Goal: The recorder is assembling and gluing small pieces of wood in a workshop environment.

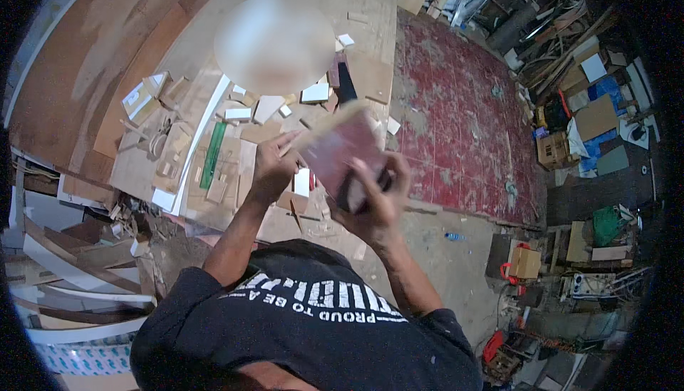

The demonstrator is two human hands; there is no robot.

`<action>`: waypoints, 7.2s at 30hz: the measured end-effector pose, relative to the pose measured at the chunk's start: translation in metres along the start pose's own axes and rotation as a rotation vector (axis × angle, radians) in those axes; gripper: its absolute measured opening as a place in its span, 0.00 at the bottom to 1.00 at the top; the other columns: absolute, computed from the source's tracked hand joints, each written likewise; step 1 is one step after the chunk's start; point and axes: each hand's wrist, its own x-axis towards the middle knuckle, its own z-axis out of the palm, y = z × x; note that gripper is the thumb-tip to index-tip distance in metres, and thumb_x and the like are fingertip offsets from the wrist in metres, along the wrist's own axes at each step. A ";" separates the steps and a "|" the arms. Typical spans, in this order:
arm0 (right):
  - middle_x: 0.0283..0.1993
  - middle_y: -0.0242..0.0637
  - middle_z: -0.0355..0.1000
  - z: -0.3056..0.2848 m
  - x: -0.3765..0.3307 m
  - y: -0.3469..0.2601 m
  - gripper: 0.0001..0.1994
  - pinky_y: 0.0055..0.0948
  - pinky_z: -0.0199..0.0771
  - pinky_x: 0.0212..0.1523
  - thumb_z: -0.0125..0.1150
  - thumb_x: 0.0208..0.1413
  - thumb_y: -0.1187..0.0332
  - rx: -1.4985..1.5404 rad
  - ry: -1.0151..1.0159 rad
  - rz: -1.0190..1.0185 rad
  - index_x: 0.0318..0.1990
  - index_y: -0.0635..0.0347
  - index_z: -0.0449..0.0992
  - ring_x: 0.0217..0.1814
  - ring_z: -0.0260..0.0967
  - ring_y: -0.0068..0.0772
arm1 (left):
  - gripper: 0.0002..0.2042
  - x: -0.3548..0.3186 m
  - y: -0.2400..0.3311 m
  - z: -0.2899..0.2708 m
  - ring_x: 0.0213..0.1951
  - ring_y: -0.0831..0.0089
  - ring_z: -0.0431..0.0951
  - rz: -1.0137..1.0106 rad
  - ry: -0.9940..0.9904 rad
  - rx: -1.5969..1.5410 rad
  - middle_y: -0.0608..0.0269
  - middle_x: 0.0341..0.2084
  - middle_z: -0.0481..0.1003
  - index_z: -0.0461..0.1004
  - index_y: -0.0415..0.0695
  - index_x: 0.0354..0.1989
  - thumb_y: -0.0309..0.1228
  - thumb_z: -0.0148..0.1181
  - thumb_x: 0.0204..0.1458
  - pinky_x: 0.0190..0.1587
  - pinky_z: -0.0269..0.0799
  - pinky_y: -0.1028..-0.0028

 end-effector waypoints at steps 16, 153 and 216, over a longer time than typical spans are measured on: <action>0.58 0.58 0.57 0.014 0.004 0.007 0.40 0.52 0.64 0.54 0.78 0.31 0.61 -0.071 -0.174 0.046 0.59 0.50 0.72 0.58 0.59 0.58 | 0.19 0.002 -0.018 0.002 0.28 0.76 0.80 -0.011 -0.053 -0.210 0.56 0.31 0.80 0.76 0.32 0.48 0.17 0.46 0.48 0.29 0.74 0.75; 0.60 0.50 0.57 0.043 -0.067 0.021 0.47 0.46 0.59 0.63 0.70 0.38 0.62 0.525 -0.148 0.461 0.70 0.56 0.54 0.64 0.56 0.50 | 0.16 -0.058 0.013 -0.014 0.34 0.81 0.73 -0.195 -0.066 -0.957 0.64 0.40 0.76 0.68 0.39 0.57 0.29 0.50 0.62 0.26 0.64 0.82; 0.39 0.36 0.72 0.061 0.026 0.012 0.18 0.22 0.69 0.35 0.67 0.47 0.76 0.811 -0.277 0.178 0.48 0.64 0.75 0.36 0.69 0.25 | 0.15 -0.057 0.005 -0.019 0.43 0.74 0.77 0.161 0.071 -0.264 0.56 0.44 0.75 0.72 0.33 0.53 0.25 0.59 0.58 0.39 0.79 0.79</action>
